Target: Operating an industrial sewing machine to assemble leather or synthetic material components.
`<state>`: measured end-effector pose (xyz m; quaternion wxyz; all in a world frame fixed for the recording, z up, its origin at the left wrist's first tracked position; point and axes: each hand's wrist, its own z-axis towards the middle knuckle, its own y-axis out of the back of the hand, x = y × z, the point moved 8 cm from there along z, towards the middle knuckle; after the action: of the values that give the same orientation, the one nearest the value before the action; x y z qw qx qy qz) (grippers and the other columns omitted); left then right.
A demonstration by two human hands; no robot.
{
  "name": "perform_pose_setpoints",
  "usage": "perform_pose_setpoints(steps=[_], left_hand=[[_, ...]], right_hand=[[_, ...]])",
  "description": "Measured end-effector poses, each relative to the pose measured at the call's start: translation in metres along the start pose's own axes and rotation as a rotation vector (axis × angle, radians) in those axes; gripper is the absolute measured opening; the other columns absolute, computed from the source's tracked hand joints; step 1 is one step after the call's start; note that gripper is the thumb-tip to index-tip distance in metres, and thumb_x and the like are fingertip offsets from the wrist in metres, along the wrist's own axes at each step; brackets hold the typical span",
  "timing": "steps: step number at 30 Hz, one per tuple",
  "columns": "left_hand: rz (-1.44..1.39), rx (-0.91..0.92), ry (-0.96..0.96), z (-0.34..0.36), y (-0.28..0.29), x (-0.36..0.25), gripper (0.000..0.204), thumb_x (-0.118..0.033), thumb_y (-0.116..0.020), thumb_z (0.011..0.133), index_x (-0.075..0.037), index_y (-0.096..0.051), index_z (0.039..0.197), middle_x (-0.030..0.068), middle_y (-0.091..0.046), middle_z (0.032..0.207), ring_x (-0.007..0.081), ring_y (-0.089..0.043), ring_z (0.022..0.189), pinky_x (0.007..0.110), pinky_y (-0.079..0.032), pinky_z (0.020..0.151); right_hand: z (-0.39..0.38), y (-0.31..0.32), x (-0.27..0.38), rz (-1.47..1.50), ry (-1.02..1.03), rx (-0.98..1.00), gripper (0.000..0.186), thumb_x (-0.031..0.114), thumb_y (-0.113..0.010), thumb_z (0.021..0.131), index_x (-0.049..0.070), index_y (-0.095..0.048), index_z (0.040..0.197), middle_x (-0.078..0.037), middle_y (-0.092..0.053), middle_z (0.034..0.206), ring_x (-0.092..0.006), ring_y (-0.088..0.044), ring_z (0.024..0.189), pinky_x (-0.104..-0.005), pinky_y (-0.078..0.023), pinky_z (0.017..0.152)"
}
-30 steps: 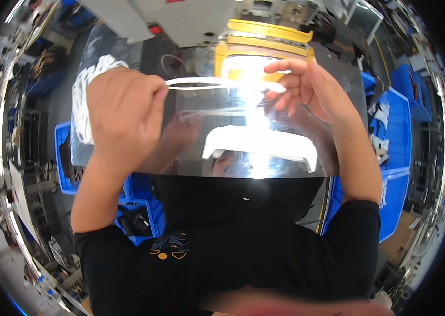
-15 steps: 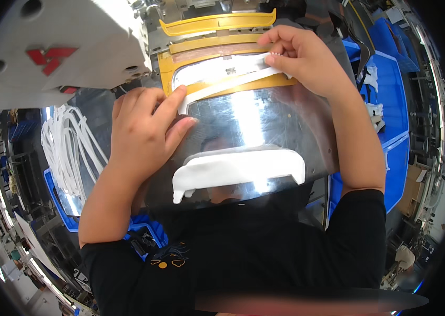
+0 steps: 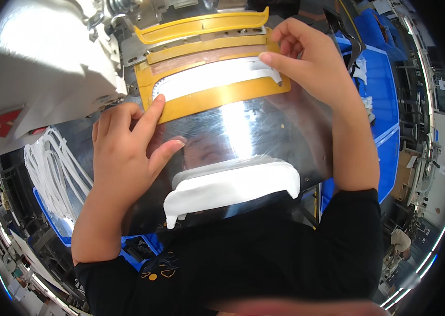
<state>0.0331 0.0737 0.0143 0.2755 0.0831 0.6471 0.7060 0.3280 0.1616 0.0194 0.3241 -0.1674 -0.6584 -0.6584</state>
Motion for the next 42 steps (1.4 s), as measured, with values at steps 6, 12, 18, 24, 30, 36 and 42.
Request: perform_pose_setpoints(steps=[6,12,18,24,30,36,42], left_hand=[[0.028,-0.024,-0.017,0.001,0.000,0.002,0.064,-0.045,-0.085,0.088,-0.013,-0.075,0.143,0.0080,-0.058,0.110,0.0305,-0.058,0.103,0.046,-0.047,0.099],[0.043,-0.019,-0.014,0.003,0.000,0.002,0.061,-0.043,-0.085,0.089,-0.009,-0.077,0.140,0.0103,-0.056,0.110,0.0315,-0.056,0.104,0.046,-0.047,0.098],[0.062,-0.031,-0.031,0.003,0.004,-0.003,0.057,-0.038,-0.087,0.088,-0.010,-0.079,0.136,0.0096,-0.057,0.108,0.0309,-0.058,0.103,0.046,-0.048,0.096],[0.010,-0.024,-0.005,0.001,0.006,0.002,0.052,-0.036,-0.086,0.089,-0.012,-0.080,0.135,0.0091,-0.058,0.108,0.0306,-0.058,0.104,0.046,-0.047,0.098],[-0.047,0.002,0.003,0.002,0.005,0.008,0.051,-0.032,-0.084,0.091,-0.011,-0.078,0.137,0.0101,-0.058,0.112,0.0323,-0.058,0.109,0.045,-0.048,0.102],[-0.056,-0.006,-0.002,0.002,0.007,0.010,0.049,-0.034,-0.083,0.093,-0.012,-0.078,0.137,0.0096,-0.057,0.113,0.0319,-0.057,0.111,0.045,-0.047,0.105],[-0.060,-0.013,-0.001,0.001,0.005,0.011,0.050,-0.038,-0.083,0.093,-0.012,-0.078,0.136,0.0100,-0.057,0.113,0.0317,-0.056,0.111,0.046,-0.046,0.105]], right_hand=[[0.003,-0.003,-0.015,-0.145,-0.134,0.061,0.052,0.048,-0.094,0.082,0.005,-0.069,0.098,-0.011,-0.068,0.082,-0.0221,-0.068,0.074,-0.0343,-0.054,0.068],[0.004,-0.004,-0.019,-0.221,-0.183,0.088,0.048,0.035,-0.098,0.081,0.006,-0.063,0.097,-0.005,-0.062,0.080,-0.0146,-0.061,0.073,-0.0293,-0.052,0.066],[0.000,-0.001,-0.017,-0.172,-0.251,0.155,0.043,0.025,-0.097,0.082,0.004,-0.063,0.098,-0.007,-0.064,0.082,-0.0159,-0.062,0.074,-0.0306,-0.053,0.067],[-0.001,-0.001,-0.011,-0.198,-0.199,0.249,0.035,0.024,-0.091,0.086,0.003,-0.069,0.102,-0.015,-0.073,0.096,-0.0245,-0.073,0.087,-0.0386,-0.059,0.080],[-0.009,-0.010,0.045,-0.089,0.569,0.103,0.018,0.011,-0.081,0.090,0.006,-0.071,0.104,-0.010,-0.075,0.122,-0.0319,-0.066,0.121,-0.0445,-0.054,0.104],[-0.024,-0.045,0.073,-0.205,0.720,0.250,0.007,0.010,-0.074,0.093,0.008,-0.070,0.099,-0.007,-0.078,0.130,-0.0379,-0.061,0.137,-0.0496,-0.047,0.117],[-0.025,-0.049,0.075,-0.221,0.661,0.319,0.007,0.012,-0.075,0.092,0.008,-0.074,0.098,-0.007,-0.080,0.126,-0.0384,-0.059,0.142,-0.0504,-0.046,0.117]])
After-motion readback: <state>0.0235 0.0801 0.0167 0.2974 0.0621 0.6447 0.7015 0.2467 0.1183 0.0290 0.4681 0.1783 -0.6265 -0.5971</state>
